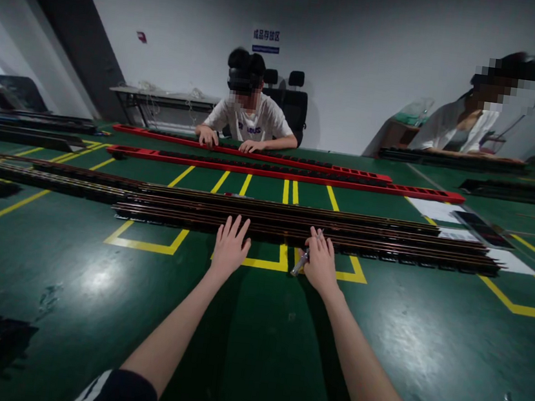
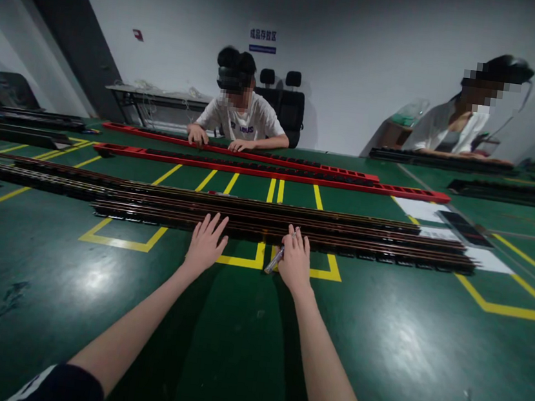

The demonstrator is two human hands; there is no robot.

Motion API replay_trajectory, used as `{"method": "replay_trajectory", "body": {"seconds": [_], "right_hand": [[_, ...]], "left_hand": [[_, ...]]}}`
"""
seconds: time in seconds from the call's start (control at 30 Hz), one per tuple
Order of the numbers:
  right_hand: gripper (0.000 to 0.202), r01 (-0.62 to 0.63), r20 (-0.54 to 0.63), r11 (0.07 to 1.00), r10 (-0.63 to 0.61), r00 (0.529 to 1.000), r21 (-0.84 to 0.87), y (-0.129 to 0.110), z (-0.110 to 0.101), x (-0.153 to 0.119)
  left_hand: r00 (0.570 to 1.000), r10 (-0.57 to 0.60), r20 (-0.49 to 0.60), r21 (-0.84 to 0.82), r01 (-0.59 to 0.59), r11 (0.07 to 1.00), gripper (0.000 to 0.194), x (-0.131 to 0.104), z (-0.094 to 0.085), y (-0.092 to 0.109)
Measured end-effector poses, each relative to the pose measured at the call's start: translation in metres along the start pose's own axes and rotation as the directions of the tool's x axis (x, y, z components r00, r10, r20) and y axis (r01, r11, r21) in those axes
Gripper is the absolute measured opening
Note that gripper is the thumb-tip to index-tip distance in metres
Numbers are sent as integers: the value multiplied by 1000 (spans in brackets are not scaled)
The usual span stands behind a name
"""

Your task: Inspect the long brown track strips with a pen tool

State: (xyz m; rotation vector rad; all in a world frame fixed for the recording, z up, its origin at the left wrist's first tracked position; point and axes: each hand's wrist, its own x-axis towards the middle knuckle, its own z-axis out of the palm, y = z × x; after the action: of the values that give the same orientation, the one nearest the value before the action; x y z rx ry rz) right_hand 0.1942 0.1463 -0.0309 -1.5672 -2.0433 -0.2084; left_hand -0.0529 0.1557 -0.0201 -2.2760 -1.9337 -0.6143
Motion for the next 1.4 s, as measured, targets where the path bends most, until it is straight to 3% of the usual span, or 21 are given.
{"method": "replay_trajectory", "body": {"seconds": [0.13,0.47,1.13,1.4], "right_hand": [[11,-9,-29,1000,9,1000,-6,1,1,0],[7,-5,-154,997,-6,988,-73,-7,-3,0],[19,-89,-309,995,73,948,-38,-13,-20,-9],[21,-131,-397,982,67,915,-137,-12,-18,-5]], "left_hand": [[1000,10,1,-15,-10,1000,53,0,1,-2],[980,44,-195,58,-33,998,39,-3,0,0],[966,54,-251,-15,-60,998,22,-21,-14,3],[942,90,-323,-85,-124,989,22,-29,-13,-5]]}}
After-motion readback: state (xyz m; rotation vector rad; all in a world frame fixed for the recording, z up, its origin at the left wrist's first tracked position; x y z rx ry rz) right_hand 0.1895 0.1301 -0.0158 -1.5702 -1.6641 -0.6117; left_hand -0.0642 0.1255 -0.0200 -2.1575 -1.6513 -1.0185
